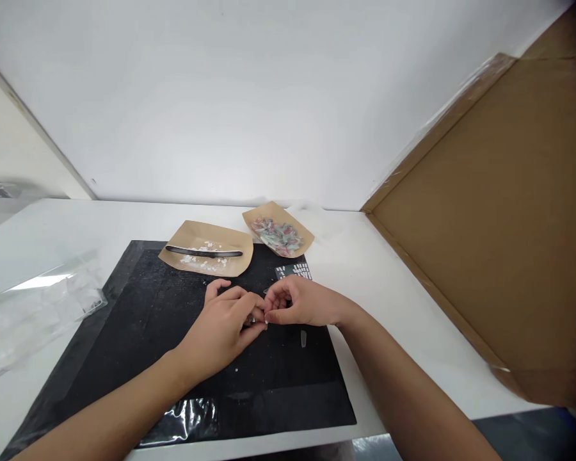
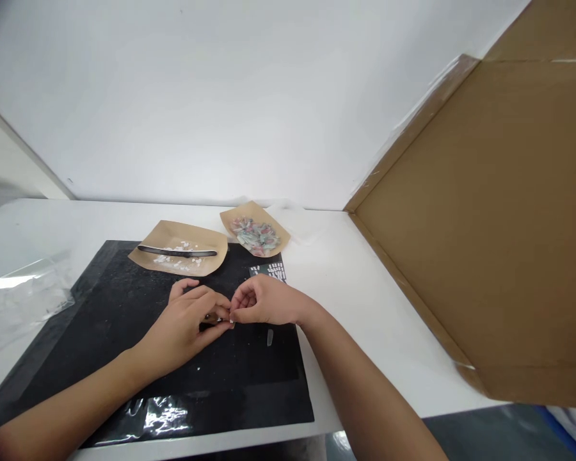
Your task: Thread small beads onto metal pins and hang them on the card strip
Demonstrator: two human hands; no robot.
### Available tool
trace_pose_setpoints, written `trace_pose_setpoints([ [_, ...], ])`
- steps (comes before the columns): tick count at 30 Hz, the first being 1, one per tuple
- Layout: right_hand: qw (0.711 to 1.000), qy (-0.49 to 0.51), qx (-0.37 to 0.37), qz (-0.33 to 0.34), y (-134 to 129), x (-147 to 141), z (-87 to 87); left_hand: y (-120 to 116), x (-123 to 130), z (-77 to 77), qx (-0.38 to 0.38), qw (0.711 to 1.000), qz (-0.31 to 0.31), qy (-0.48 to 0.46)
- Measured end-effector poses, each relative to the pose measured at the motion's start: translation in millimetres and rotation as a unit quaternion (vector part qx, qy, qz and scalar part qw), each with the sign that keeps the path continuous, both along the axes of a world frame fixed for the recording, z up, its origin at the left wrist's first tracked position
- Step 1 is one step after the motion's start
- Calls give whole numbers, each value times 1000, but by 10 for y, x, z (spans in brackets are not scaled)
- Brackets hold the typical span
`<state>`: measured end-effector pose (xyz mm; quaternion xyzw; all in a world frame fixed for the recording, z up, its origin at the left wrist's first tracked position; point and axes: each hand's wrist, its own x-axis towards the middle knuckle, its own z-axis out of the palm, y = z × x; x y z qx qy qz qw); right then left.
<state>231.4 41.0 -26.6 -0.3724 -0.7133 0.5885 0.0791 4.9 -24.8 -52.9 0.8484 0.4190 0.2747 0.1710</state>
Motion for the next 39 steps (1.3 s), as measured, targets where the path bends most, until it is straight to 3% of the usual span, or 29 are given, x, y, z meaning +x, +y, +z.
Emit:
trace_pose_setpoints([
  [13, 999, 6, -41, -15, 13, 21, 30, -17, 0, 32, 18, 1000, -13, 16],
  [30, 1000, 4, -1, -4, -56, 9, 43, -8, 60, 20, 100, 993, -7, -62],
  [39, 999, -20, 34, 10, -80, 28, -7, -16, 50, 25, 77, 996, 0, -35],
])
